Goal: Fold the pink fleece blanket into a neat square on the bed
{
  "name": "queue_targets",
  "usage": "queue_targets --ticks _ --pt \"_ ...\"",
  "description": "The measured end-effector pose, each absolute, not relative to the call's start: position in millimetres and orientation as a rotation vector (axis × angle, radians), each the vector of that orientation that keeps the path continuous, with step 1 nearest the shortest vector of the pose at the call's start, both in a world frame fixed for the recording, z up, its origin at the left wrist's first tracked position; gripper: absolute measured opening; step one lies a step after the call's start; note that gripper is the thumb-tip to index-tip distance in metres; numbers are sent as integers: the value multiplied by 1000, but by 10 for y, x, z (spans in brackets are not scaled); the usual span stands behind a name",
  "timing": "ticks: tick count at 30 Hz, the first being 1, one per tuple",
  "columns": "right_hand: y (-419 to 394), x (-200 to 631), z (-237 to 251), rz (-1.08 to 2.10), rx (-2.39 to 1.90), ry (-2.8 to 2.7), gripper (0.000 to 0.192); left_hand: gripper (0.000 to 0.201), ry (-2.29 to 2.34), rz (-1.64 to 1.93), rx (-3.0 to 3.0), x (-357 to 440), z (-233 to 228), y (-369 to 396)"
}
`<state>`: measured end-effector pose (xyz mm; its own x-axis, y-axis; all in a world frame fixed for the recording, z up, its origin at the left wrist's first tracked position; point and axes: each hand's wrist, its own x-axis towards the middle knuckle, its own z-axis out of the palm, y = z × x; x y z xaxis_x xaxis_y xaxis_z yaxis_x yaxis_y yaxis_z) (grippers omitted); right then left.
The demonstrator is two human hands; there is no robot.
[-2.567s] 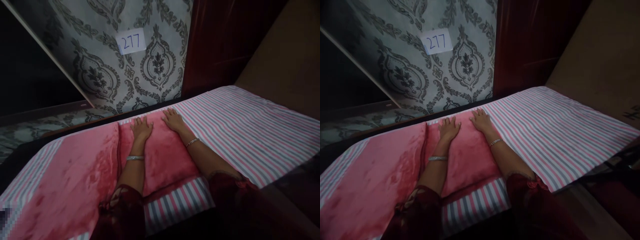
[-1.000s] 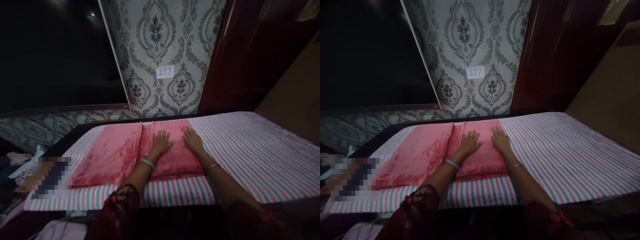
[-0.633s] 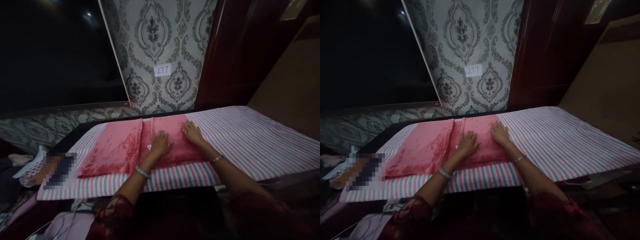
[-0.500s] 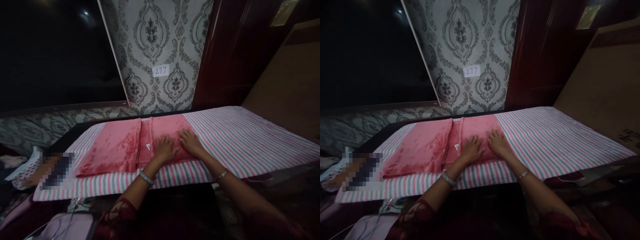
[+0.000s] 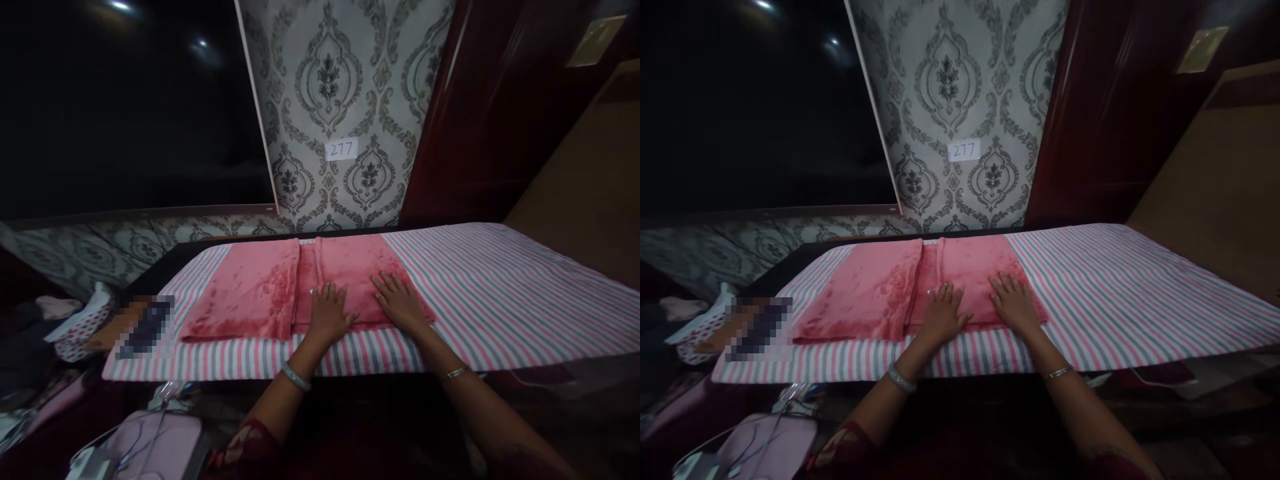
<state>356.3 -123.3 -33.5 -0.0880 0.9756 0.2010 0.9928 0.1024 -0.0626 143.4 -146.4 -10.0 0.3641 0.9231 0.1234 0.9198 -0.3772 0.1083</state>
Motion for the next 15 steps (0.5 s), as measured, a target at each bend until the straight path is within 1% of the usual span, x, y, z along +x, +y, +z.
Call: queue_targets --ticks 5,10,12,15 --pt "-1221 3592 -427 -197 -1943 -2184 54 67 1727 388 2551 1271 -162 -1646" --pt "-1196 3637 -530 -249 -1898 -2192 55 60 1599 488 2530 923 -11 -1841" --pt "-1190 3655 -572 -264 -1888 -2195 56 56 1697 604 2515 618 106 -1865" --pt "-1179 3685 -637 -279 -1856 -2187 58 55 2073 778 2356 -5 300 -1818"
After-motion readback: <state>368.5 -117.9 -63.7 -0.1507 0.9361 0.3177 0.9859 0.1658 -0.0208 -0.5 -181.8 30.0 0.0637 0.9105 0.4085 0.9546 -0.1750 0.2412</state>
